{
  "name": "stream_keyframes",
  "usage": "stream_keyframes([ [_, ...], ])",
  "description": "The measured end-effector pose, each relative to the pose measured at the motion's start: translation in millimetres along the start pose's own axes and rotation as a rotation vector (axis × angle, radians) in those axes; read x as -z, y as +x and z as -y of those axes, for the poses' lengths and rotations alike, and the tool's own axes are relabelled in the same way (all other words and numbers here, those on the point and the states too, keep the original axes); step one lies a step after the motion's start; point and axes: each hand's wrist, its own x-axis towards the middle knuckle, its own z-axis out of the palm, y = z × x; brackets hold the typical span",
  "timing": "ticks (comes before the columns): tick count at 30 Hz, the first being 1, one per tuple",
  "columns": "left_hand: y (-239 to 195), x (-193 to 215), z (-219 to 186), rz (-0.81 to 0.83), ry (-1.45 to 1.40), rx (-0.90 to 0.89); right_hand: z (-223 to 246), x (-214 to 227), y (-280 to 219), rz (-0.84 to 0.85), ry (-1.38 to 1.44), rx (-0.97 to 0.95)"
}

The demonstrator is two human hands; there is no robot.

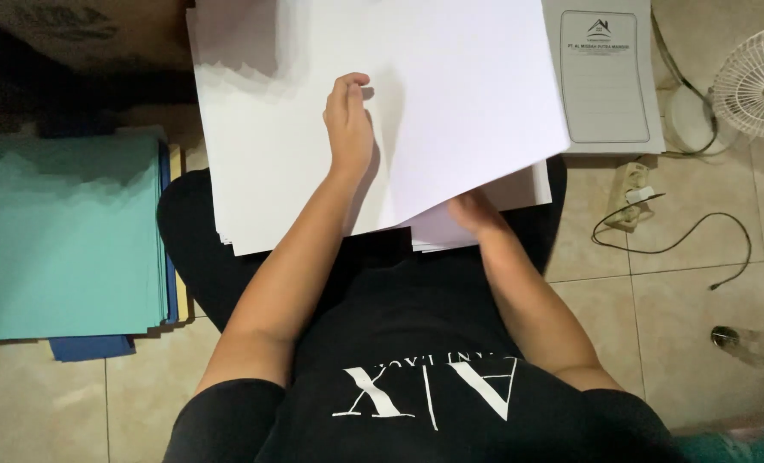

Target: Folding large sheets of white paper in half to create folders and smoothing the creases by hand.

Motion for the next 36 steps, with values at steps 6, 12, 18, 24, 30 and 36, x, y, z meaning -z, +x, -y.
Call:
stream_keyframes([
  [6, 60, 83, 59, 0.313, -0.324, 0.05, 5, -38, 5, 0.231, -0.017, 0.243],
  [12, 29, 259, 33, 0.178, -0.518, 0.467, -24, -28, 4, 0.191, 0.019, 0.173],
  [18, -2, 239, -10, 0.097, 0.438, 0.341, -25, -22, 4, 0.118, -0.01, 0.104],
  [24, -13, 182, 15, 0.035, 0.809, 0.338, -23, -12, 5, 0.113, -0.156, 0.057],
  [30, -35, 118, -50, -0.171, 1.595, -0.213, -10, -16, 2, 0.264, -0.525, 0.083],
  [36, 22, 12, 5, 0.344, 1.296, -0.433, -23, -24, 3, 0.138, -0.539, 0.232],
])
